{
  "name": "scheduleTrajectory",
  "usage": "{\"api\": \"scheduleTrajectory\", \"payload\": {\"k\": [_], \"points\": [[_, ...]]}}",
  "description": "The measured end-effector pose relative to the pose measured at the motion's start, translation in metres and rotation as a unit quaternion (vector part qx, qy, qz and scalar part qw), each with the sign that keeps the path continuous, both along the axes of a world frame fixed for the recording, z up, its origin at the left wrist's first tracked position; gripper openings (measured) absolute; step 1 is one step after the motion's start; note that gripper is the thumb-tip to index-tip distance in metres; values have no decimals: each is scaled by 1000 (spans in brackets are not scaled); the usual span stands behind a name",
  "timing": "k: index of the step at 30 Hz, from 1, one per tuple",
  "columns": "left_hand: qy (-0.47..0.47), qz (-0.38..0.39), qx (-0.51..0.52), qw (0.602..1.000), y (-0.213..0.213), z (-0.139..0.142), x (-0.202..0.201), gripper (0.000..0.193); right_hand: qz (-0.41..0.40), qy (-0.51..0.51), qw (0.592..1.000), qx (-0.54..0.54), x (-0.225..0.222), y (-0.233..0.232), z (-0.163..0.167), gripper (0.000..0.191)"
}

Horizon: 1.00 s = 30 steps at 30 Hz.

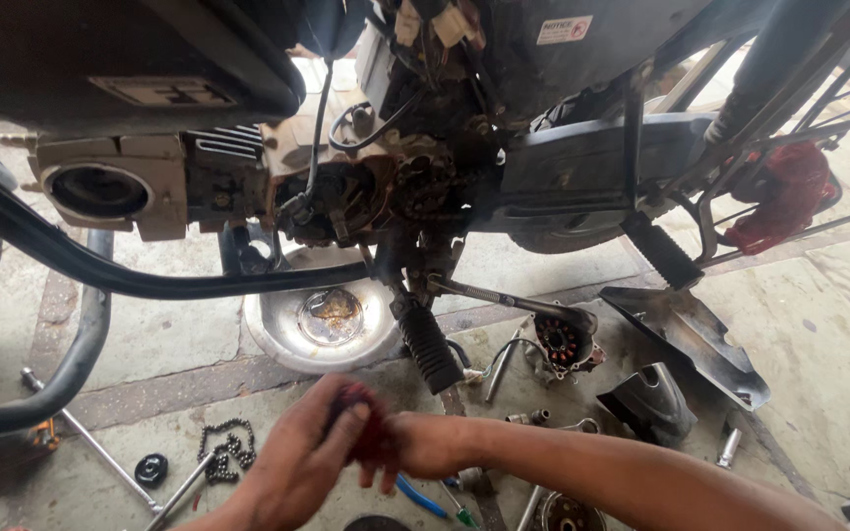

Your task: The person works under a motorcycle, using a wrench and a metal rod to adjust and tighten components near the engine and chain area. They wipe their hands with a red cloth and continue manipulating parts with both hands.

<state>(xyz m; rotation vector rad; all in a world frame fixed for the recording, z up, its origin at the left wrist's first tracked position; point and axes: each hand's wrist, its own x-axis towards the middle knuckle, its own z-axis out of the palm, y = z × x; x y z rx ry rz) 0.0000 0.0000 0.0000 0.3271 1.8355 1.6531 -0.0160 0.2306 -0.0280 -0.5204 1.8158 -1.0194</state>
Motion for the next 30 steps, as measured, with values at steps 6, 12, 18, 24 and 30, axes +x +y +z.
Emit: {"api": "scheduleTrajectory", "payload": {"k": [6,12,18,24,30], "points": [[424,-43,-194,884,36,41,-12,80,-368,-114,897,-216,-6,2,61,49],[232,-174,-196,937,33,70,-9,74,-404,-222,773,-436,36,-16,9,64],[206,67,-294,931,16,89,-56,54,-454,-226,805,-307,48,-45,-107,54],[324,123,-175,921,27,86,-121,73,-430,-179,858,-216,43,-66,-115,45],[497,301,-117,806,-24,99,-171,44,-306,-145,932,-129,19,-35,-61,36]]}}
